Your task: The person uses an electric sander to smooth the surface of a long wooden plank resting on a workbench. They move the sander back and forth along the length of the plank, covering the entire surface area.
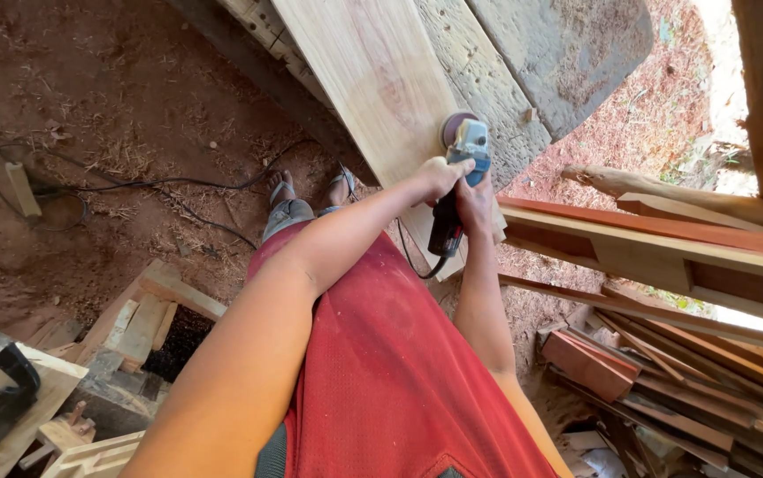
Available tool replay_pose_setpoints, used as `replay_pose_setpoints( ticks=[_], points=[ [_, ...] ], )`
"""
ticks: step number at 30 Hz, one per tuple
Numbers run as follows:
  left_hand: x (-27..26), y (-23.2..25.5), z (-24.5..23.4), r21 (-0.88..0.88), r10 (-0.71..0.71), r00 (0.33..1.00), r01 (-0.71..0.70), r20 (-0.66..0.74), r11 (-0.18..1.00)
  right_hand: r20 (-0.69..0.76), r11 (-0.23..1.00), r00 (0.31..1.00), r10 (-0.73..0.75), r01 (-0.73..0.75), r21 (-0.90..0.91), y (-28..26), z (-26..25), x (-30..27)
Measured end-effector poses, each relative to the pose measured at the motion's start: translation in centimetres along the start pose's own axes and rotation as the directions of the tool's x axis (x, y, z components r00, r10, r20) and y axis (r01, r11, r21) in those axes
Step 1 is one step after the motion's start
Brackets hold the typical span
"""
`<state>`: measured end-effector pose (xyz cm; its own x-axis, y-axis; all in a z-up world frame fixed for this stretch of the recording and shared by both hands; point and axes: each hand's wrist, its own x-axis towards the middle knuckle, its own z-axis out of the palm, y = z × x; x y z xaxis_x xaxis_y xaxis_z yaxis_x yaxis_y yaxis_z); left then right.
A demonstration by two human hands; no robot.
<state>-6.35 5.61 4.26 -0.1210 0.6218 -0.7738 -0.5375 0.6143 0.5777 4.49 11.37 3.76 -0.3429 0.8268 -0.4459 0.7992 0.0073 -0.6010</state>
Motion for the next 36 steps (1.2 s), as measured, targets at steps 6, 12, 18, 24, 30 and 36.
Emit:
replay_pose_setpoints(
  ticks=[6,12,18,24,30,36],
  points=[
    [-3.0,-3.4,-0.8,0.104,0.01,0.999,-0.015,0.044,0.994,-0.07,0.989,0.997,0.027,-0.037,-0.143,3.2,2.8,-2.5],
    [-3.3,-7.2,-4.0,0.108,0.005,0.999,0.0,-0.048,0.994,0.114,0.998,0.992,-0.054,0.059,-0.039,-0.3,4.8,-4.7],
    [1.8,-11.5,-7.0,-0.061,0.04,0.988,-0.049,-0.147,0.997,0.174,0.983,0.982,0.069,-0.037,-0.18,0.7,7.0,-2.3],
    [0.3,-6.1,-3.8,-0.051,0.036,0.995,-0.041,-0.093,0.998,0.051,0.996,0.997,0.055,-0.051,-0.079,0.8,4.7,-0.2],
    [0.4,-2.1,-0.7,0.036,0.016,0.999,-0.015,-0.03,0.999,-0.042,0.959,0.997,-0.065,0.074,0.274,-0.8,1.8,-1.7],
    [0.0,-4.4,-1.2,0.011,0.043,0.999,-0.042,-0.033,0.999,0.011,0.969,0.999,-0.036,0.032,0.244,-4.0,1.6,-5.2]
  ],
)
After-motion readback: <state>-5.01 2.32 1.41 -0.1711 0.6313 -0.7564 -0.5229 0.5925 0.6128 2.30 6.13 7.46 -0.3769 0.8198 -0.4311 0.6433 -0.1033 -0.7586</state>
